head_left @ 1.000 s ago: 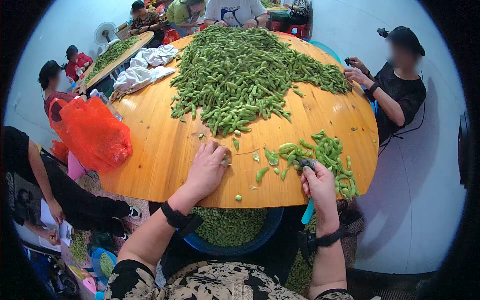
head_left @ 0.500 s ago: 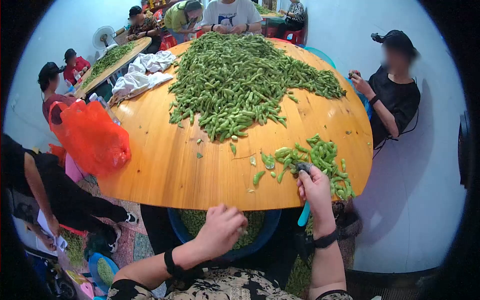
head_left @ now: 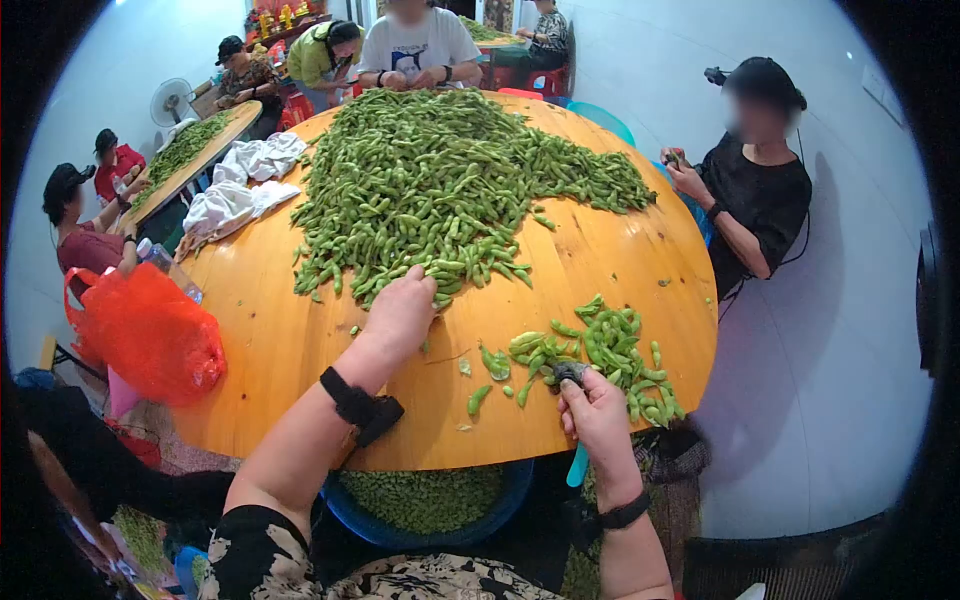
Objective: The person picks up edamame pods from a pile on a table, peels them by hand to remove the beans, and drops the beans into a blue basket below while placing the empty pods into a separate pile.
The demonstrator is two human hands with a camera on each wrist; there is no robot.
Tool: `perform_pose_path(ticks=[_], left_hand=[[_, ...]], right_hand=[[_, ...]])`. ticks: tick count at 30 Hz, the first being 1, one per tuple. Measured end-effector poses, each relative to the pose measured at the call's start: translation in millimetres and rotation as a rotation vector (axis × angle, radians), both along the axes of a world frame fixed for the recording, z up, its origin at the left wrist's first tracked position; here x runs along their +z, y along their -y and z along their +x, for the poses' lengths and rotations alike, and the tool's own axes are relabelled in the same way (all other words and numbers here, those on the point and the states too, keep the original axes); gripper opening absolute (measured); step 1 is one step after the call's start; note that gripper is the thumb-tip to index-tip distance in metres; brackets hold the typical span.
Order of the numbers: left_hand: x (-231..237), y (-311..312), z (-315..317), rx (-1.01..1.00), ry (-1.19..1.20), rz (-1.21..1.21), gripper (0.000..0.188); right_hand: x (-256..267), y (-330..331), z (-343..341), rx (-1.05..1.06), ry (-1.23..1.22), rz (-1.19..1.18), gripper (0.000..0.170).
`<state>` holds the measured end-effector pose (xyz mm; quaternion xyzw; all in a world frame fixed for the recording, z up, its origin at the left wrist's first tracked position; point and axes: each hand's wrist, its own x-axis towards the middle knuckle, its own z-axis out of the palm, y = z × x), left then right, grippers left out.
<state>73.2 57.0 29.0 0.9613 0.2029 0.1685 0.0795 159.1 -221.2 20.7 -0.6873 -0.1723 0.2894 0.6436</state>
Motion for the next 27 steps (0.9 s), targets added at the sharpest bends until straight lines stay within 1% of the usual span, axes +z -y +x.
perform_pose_path(ticks=[3,4,5,7,8,9,10,11,12,13,14,15,16,18,22,25,27], left_hand=[[-1,1,-7,-0.035,-0.035,0.046,0.01],[3,6,-11,-0.014,-0.1,0.037,0.01],[9,14,-18,-0.017,-0.099,0.039,0.01],[16,34,-33,-0.139,0.05,-0.19,0.013],[9,36,-37,-0.313,0.24,-0.176,0.015],[4,41,-42,-0.322,0.235,-0.179,0.015],[2,48,-47,-0.326,0.218,-0.446,0.019],[5,55,-50,-0.324,0.196,-0.712,0.023],[9,60,-53,-0.358,0.188,-0.826,0.031],[4,60,-53,-0.367,0.184,-0.829,0.031],[-2,59,-52,-0.406,0.225,-0.726,0.034],[-5,58,-51,-0.442,0.267,-0.623,0.037],[-5,57,-51,-0.447,0.268,-0.627,0.037],[-3,56,-52,-0.462,0.255,-0.534,0.043],[-12,59,-53,-0.481,0.213,-0.51,0.049],[-10,65,-54,-0.446,0.236,-0.548,0.052],[-9,65,-56,-0.425,0.237,-0.53,0.051]], right_hand=[[-1,0,1,0.025,0.02,-0.029,0.014],[4,-1,-1,0.022,0.021,-0.027,0.014],[13,-3,-6,0.036,0.018,-0.012,0.013],[22,-9,-18,0.038,0.005,-0.002,0.012],[26,-15,-23,0.091,-0.009,0.015,0.013],[28,-22,-26,0.143,-0.02,0.033,0.013],[29,-28,-29,0.179,-0.074,0.011,0.013],[27,-33,-31,0.169,-0.077,0.011,0.013],[23,-39,-33,0.209,-0.128,0.03,0.013],[22,-43,-35,0.249,-0.178,0.05,0.013],[21,-45,-37,0.283,-0.2,0.066,0.022],[19,-48,-39,0.276,-0.199,0.063,0.022],[16,-50,-41,0.28,-0.182,0.07,0.022],[14,-55,-45,0.274,-0.169,0.062,0.02],[12,-59,-52,0.245,-0.103,0.001,0.015],[11,-61,-55,0.213,-0.091,-0.004,0.012],[8,-61,-56,0.235,-0.048,-0.076,0.011]])
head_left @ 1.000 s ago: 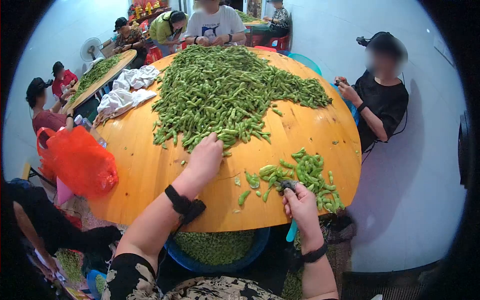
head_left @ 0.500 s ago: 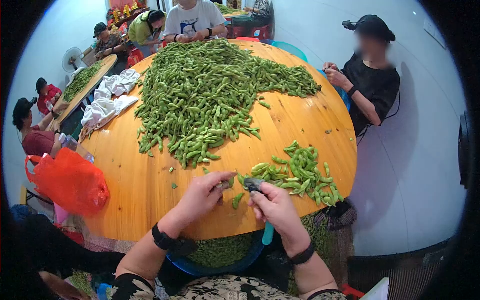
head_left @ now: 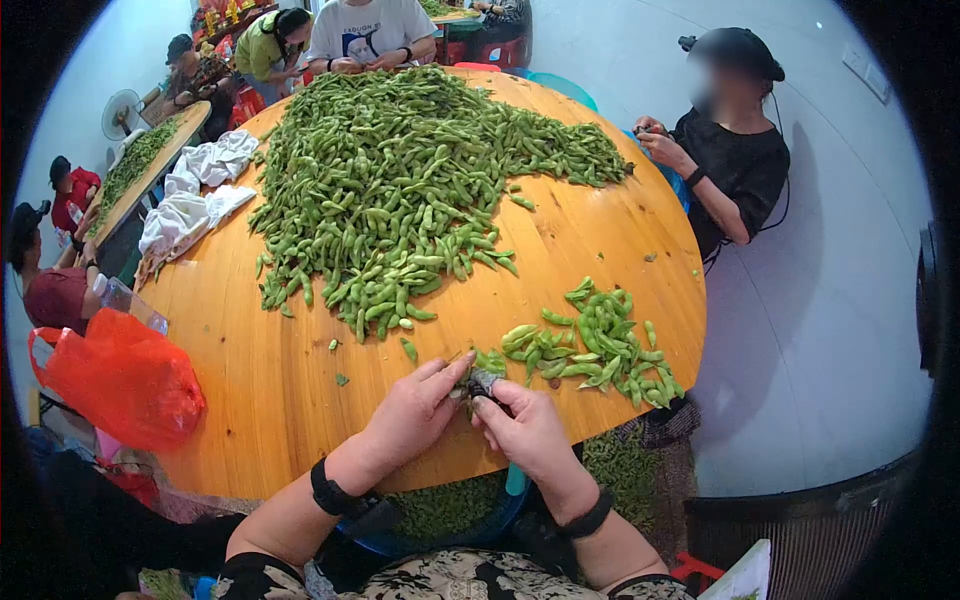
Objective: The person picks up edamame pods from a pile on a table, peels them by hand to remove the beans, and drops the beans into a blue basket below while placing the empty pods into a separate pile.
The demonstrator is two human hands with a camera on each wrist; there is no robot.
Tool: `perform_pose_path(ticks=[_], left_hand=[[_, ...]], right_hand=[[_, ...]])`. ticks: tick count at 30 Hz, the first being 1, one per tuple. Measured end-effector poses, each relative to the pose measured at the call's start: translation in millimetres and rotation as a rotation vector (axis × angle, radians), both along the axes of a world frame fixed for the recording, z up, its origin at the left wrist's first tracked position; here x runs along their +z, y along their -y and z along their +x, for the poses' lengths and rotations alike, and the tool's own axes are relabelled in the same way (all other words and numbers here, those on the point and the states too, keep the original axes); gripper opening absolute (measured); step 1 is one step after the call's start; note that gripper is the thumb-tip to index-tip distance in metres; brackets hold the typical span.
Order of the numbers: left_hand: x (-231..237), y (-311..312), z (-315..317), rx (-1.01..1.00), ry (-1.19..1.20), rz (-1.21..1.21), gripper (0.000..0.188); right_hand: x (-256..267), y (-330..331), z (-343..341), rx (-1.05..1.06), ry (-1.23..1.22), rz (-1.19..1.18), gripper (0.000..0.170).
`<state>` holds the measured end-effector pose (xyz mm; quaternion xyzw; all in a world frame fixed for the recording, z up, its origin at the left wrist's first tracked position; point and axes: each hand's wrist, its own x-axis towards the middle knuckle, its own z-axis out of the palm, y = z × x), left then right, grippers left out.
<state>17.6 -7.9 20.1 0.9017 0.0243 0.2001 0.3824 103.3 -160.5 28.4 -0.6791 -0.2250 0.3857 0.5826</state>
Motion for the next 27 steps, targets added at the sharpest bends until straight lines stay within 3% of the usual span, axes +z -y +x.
perform_pose_path(ticks=[7,10,15,19,22,24,25,27], left_hand=[[-8,3,-1,0.042,0.076,0.016,0.048],[-8,3,2,0.054,0.095,0.002,0.045],[-5,-3,2,0.011,0.07,-0.113,0.037],[-5,-5,4,-0.014,0.091,-0.117,0.032],[-4,-5,3,-0.024,0.039,-0.319,0.031],[-7,-6,2,-0.017,-0.076,-0.594,0.03],[-6,-7,2,-0.018,-0.078,-0.595,0.03],[-3,-9,0,-0.009,-0.192,-0.92,0.029]], right_hand=[[-13,-12,-12,-0.17,0.168,0.222,0.009],[-13,-13,-10,-0.161,0.016,0.174,0.015],[1,-15,-9,-0.2,-0.322,0.168,0.009],[-4,-13,-2,-0.181,-0.437,0.201,0.007],[-5,-12,3,-0.151,-0.475,0.218,0.007],[-3,-12,3,-0.146,-0.477,0.223,0.008],[-3,-13,4,-0.139,-0.476,0.23,0.008],[1,-13,7,-0.128,-0.507,0.223,0.009]])
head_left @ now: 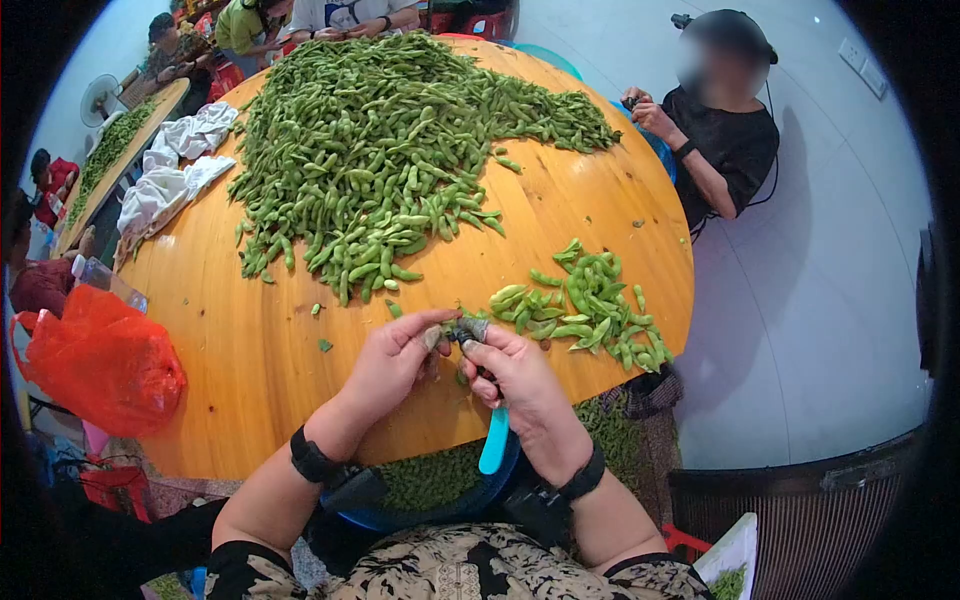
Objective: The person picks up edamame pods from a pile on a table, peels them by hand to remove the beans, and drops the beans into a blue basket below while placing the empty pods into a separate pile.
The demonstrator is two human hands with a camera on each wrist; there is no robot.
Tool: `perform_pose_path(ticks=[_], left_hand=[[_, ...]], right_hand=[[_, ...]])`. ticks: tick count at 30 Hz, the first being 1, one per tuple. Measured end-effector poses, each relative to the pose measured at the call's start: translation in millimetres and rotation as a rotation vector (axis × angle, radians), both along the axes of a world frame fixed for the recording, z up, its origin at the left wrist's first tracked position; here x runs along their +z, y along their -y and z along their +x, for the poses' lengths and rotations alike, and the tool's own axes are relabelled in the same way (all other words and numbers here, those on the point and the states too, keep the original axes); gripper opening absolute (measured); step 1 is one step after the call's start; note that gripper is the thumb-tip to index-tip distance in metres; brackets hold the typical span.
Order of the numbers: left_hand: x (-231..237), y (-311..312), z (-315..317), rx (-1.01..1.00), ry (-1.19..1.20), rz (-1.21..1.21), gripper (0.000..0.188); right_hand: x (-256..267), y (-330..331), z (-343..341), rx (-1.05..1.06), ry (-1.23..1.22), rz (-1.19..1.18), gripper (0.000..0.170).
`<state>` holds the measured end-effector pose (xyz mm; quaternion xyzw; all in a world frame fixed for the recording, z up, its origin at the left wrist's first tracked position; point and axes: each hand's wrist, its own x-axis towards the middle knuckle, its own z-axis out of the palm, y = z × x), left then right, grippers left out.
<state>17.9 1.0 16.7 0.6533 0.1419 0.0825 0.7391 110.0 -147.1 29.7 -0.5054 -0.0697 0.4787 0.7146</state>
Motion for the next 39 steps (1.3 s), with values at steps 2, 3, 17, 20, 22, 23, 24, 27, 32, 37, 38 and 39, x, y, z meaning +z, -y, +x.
perform_pose_path(ticks=[2,3,17,20,22,23,24,27,32,37,38,39], left_hand=[[2,-3,0,-0.01,0.001,-0.068,0.029],[3,-4,1,-0.02,0.005,-0.134,0.029],[-1,8,2,0.099,0.177,0.431,0.018],[4,9,-1,0.043,0.048,0.039,0.015],[6,10,-3,0.034,0.037,-0.028,0.014],[8,11,-4,0.025,0.022,0.008,0.015],[9,12,-5,0.016,0.005,0.043,0.016],[13,18,-8,0.074,-0.076,0.282,0.016],[9,25,-16,0.171,-0.011,0.622,0.014],[2,18,-28,0.167,-0.006,0.838,0.016],[6,20,-34,0.145,0.003,0.834,0.017],[12,20,-40,0.124,0.012,0.833,0.017]], right_hand=[[4,1,3,0.017,-0.03,-0.002,0.01],[6,2,6,0.037,-0.004,-0.001,0.011],[4,-2,-23,-0.17,0.644,-0.143,0.016],[8,1,-28,-0.155,0.628,-0.14,0.014],[7,4,-31,-0.145,0.598,-0.135,0.012],[6,6,-33,-0.142,0.597,-0.131,0.012],[5,7,-34,-0.15,0.6,-0.119,0.011],[6,10,-38,-0.146,0.592,-0.114,0.011],[6,16,-41,-0.062,0.456,-0.111,0.011],[6,20,-42,-0.065,0.372,-0.086,0.014],[6,23,-35,-0.065,0.369,-0.083,0.014],[6,29,-23,-0.125,0.382,-0.109,0.015]])
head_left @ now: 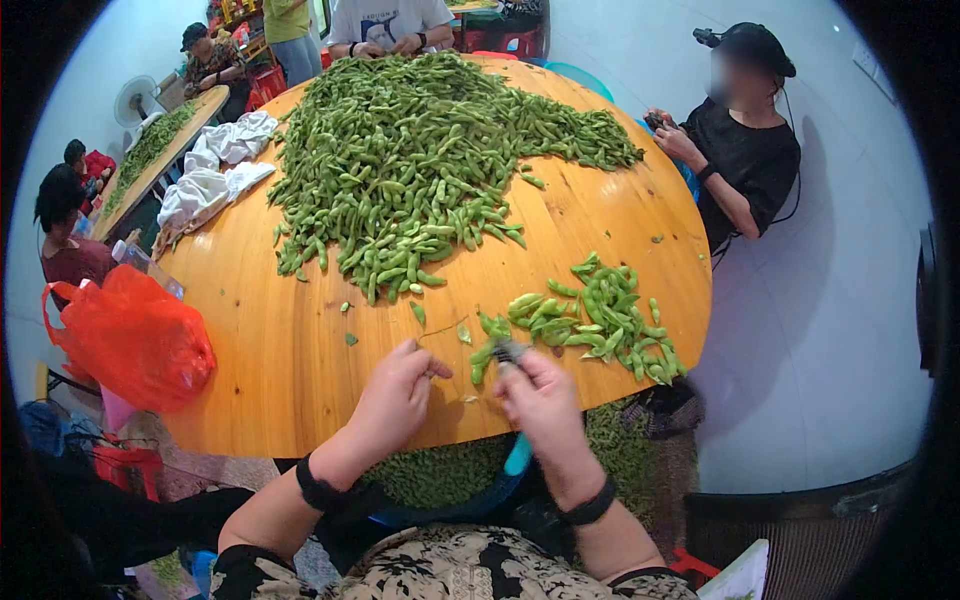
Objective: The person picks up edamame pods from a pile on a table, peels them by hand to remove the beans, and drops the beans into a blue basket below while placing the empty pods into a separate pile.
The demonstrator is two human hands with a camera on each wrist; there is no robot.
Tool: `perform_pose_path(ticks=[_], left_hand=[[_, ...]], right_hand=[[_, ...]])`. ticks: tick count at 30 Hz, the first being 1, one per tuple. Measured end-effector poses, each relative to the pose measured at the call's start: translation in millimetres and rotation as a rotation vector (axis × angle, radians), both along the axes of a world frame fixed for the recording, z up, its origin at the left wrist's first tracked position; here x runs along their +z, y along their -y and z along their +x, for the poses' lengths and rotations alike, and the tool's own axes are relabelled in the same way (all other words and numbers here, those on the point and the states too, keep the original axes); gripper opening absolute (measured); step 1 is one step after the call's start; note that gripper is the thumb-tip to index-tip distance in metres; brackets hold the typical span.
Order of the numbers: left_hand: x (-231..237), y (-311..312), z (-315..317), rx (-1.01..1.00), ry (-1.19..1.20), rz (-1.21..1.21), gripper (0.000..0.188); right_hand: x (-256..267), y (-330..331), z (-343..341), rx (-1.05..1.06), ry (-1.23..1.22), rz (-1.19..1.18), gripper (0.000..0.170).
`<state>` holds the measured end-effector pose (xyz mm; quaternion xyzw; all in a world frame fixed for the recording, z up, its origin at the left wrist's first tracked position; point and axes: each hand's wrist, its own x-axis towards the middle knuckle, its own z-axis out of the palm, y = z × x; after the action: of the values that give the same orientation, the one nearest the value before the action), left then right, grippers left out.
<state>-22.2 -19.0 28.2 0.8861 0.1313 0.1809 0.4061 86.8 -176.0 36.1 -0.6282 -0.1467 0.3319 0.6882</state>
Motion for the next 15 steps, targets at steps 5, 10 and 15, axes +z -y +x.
perform_pose_path(ticks=[5,10,15], left_hand=[[26,-2,-17,-0.099,-0.121,0.44,0.02],[28,-35,34,0.043,-0.017,0.614,0.02],[7,-70,79,0.011,-0.185,0.65,0.018]], right_hand=[[-17,39,65,-0.176,0.337,-0.2,0.012],[-8,37,64,-0.186,0.188,-0.137,0.013],[-2,29,48,-0.095,0.194,-0.116,0.013]])
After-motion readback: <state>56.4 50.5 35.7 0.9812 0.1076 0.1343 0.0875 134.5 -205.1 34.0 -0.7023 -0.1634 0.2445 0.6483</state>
